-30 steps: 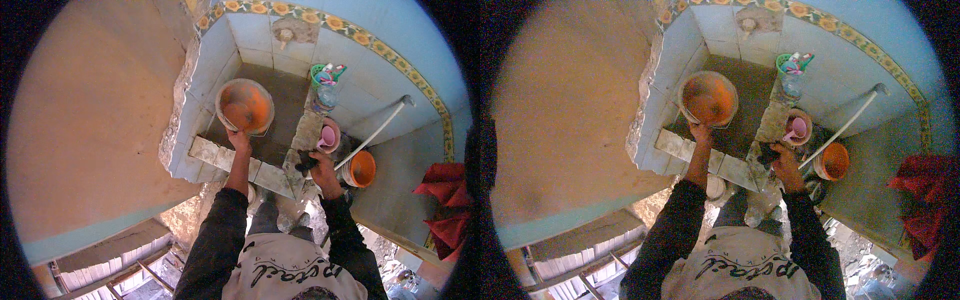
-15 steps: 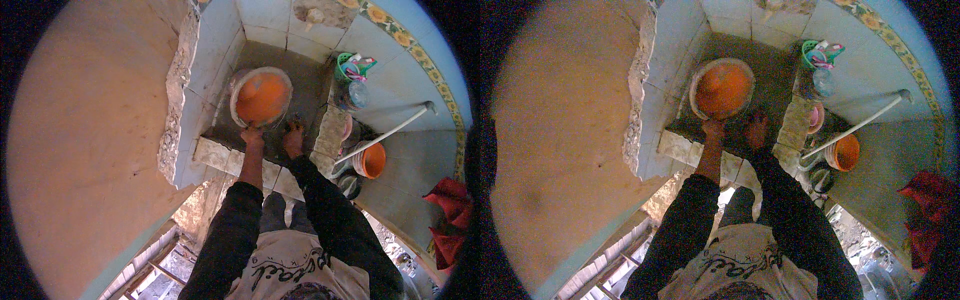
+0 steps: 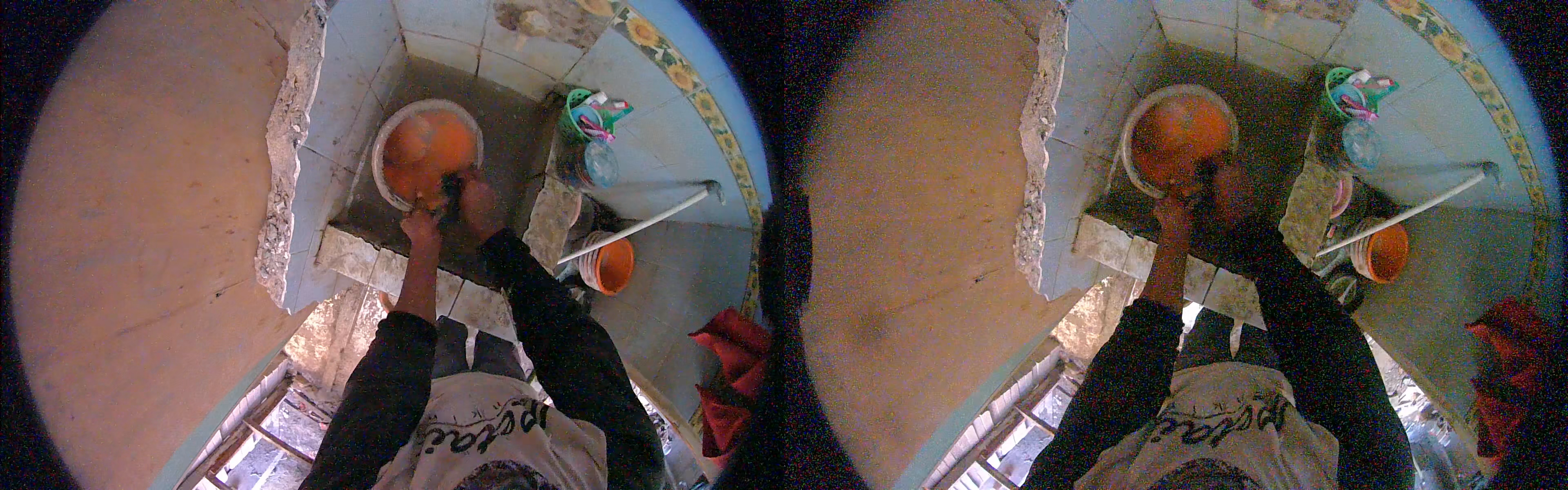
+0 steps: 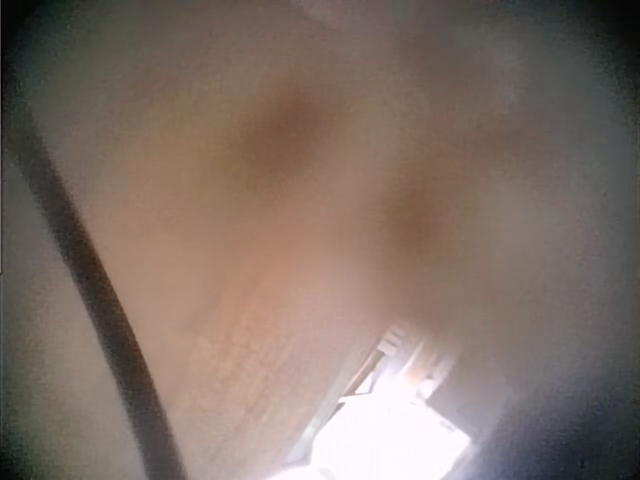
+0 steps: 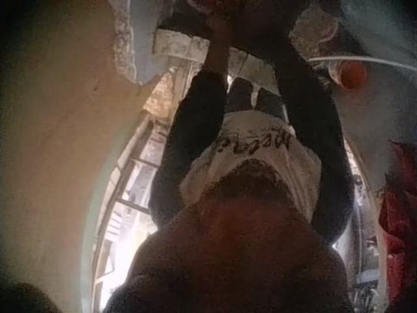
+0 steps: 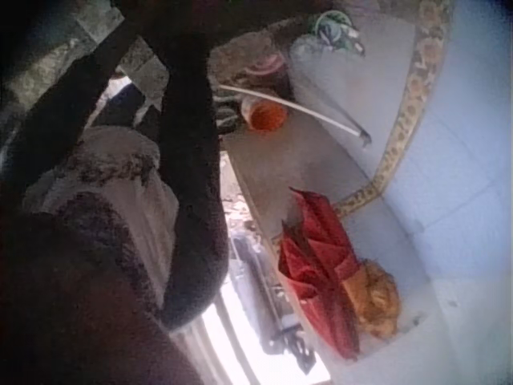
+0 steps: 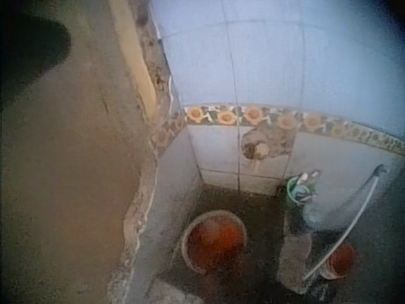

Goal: The person washes an orange plastic basin using a dark cloth and water from a tap. They scrub the basin's interior and exterior, rinse it, and repeat the process with a second, lighter-colored basin.

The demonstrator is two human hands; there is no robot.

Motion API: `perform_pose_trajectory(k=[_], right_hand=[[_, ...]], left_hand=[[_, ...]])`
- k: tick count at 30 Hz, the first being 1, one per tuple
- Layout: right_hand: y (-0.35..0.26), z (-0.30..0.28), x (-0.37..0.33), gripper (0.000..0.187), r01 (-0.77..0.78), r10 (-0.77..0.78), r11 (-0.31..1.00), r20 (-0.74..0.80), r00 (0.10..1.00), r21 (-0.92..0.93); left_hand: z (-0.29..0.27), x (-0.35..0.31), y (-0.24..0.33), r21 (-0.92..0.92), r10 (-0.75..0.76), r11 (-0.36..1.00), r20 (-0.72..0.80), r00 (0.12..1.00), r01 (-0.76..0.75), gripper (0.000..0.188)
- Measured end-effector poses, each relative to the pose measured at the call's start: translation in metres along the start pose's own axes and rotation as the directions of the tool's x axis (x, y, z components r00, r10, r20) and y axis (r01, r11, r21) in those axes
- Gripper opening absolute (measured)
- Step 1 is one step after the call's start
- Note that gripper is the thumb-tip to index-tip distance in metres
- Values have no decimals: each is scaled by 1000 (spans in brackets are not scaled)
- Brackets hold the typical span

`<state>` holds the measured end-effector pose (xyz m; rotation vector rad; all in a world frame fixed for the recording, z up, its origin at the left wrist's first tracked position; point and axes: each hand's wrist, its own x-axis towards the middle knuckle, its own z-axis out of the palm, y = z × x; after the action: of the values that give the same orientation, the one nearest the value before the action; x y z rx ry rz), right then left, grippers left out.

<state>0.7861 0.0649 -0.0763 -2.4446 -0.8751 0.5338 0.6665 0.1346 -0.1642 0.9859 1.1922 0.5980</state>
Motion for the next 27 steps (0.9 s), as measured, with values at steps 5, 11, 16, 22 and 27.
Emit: perform_pose_trajectory(k=[5, 11, 16, 22, 27], right_hand=[[-21, 11, 9, 28, 84, -69, 981, -92, 993, 177], [15, -7, 9, 28, 167, -210, 961, -192, 958, -218], [22, -23, 3, 29, 106, -105, 994, 98, 990, -5], [-27, -83, -57, 28, -83, 432, 519, -177, 884, 851], [122, 20, -31, 27, -281, 369, 928, -508, 778, 243]], left_hand=[[-16, 11, 1, 751, 233, 636, 33, 972, -177, 39], [17, -10, 6, 25, 217, 976, -21, 976, -216, 42], [17, 20, 17, -229, -168, 956, 94, 981, 185, 59], [-25, 1, 94, -271, -96, 957, 41, 994, 104, 84], [20, -75, 154, 556, 686, 302, 438, 581, -775, 87]])
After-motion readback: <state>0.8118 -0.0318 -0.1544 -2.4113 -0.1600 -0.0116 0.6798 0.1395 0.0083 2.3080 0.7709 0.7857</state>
